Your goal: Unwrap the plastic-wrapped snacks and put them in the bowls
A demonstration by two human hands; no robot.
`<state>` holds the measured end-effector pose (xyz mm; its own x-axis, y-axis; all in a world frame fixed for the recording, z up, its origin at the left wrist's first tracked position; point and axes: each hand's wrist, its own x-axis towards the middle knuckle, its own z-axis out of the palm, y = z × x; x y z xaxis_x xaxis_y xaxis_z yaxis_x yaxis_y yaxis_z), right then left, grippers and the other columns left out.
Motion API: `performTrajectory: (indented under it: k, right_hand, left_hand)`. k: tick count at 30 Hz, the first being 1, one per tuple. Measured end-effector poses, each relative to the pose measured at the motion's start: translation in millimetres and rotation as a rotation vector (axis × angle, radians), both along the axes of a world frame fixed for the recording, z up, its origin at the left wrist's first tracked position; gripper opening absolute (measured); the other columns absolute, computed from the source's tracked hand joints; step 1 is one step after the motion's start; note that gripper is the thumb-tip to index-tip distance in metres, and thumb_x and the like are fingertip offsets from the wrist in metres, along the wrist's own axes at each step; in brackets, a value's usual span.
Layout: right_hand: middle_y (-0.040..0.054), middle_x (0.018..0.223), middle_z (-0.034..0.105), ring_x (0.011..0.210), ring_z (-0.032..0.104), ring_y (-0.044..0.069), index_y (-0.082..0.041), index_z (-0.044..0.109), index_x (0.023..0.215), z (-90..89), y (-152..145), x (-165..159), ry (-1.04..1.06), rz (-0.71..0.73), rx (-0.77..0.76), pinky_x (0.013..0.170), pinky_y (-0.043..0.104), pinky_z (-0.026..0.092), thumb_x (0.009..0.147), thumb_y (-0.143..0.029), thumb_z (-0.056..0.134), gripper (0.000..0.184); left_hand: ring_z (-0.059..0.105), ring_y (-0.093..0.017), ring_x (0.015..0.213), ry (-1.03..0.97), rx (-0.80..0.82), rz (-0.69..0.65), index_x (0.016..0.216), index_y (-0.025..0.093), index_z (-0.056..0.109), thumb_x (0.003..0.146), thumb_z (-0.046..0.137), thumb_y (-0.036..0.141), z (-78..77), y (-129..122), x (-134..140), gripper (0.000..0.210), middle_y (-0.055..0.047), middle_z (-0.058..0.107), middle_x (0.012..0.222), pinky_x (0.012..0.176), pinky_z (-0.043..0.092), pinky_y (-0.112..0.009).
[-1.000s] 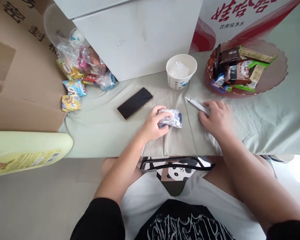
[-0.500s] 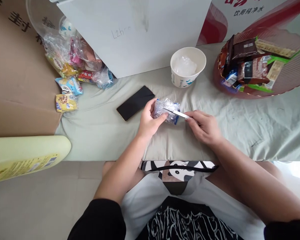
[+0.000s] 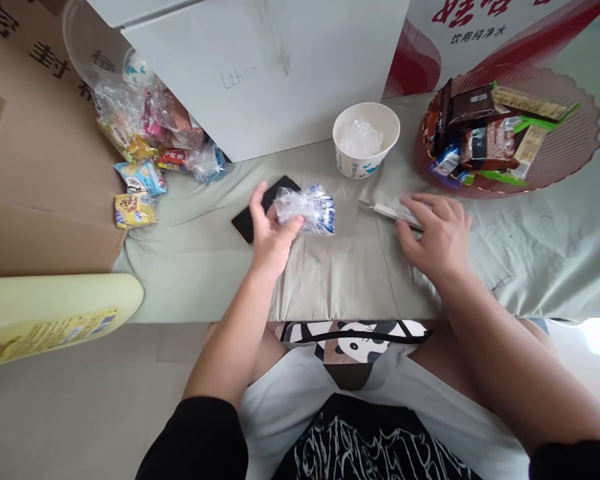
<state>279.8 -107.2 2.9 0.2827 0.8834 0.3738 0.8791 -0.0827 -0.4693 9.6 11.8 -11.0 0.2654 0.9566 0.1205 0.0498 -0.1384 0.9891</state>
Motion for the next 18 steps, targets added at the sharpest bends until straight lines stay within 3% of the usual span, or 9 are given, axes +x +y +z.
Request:
performTrajectory:
  k: [2,4,7,9,11,15,18]
  right_hand:
    - [0.0169,0.13,0.07,0.122,0.064,0.039,-0.024,0.069,0.128,2.1,0,-4,0.024,0.069,0.049,0.102,0.058,0.05,0.089,-0.034,0.064,0.041]
    - [0.0171,0.137,0.066,0.127,0.062,0.036,-0.023,0.061,0.137,3.7,1,-15,0.103,0.269,0.076,0.106,0.056,0.05,0.089,-0.035,0.064,0.05]
    - [0.0139,0.131,0.069,0.122,0.065,0.033,-0.025,0.06,0.137,4.1,1,-30,0.169,0.464,0.069,0.103,0.051,0.051,0.09,-0.03,0.06,0.047]
    - [0.0106,0.114,0.074,0.107,0.069,0.03,-0.026,0.065,0.128,3.5,0,-35,0.184,0.481,0.043,0.095,0.048,0.053,0.09,-0.023,0.057,0.039]
    - [0.008,0.101,0.074,0.095,0.069,0.028,-0.027,0.069,0.116,3.3,0,-32,0.204,0.463,0.047,0.087,0.045,0.053,0.088,-0.019,0.057,0.032]
    - [0.0051,0.09,0.072,0.087,0.069,0.026,-0.026,0.065,0.085,5.0,0,-17,0.229,0.417,0.109,0.082,0.042,0.053,0.078,-0.014,0.057,0.016]
    - [0.0046,0.087,0.072,0.087,0.069,0.027,-0.026,0.059,0.075,6.8,0,-7,0.219,0.298,0.061,0.082,0.044,0.053,0.074,-0.014,0.055,0.013]
  left_hand:
    - [0.069,-0.027,0.12,0.058,0.081,-0.17,0.145,0.037,0.051,0.083,0.069,0.073,1.6,-8,4,0.074,-0.01,0.066,0.137,0.098,0.06,-0.041]
    - [0.065,-0.03,0.128,0.121,0.132,-0.349,0.139,0.031,0.06,0.091,0.056,0.072,3.7,-17,8,0.064,-0.013,0.06,0.146,0.102,0.058,-0.042]
    - [0.055,-0.033,0.141,0.268,0.216,-0.405,0.14,0.027,0.06,0.096,0.054,0.062,8.3,-27,15,0.057,-0.014,0.048,0.159,0.11,0.053,-0.046]
    - [0.05,-0.033,0.145,0.371,0.314,-0.379,0.14,0.025,0.059,0.091,0.066,0.052,11.6,-30,20,0.056,-0.014,0.049,0.159,0.117,0.047,-0.049]
    - [0.057,-0.031,0.137,0.44,0.375,-0.364,0.135,0.025,0.062,0.088,0.072,0.039,14.5,-30,23,0.051,-0.013,0.061,0.146,0.116,0.046,-0.048]
    - [0.068,-0.022,0.098,0.451,0.31,-0.327,0.112,0.022,0.071,0.082,0.075,0.032,18.0,-22,18,0.032,-0.007,0.071,0.107,0.091,0.056,-0.037]
    - [0.067,-0.02,0.091,0.327,0.226,-0.289,0.087,0.02,0.07,0.083,0.073,0.034,17.2,-12,7,0.014,-0.005,0.069,0.098,0.085,0.054,-0.035]
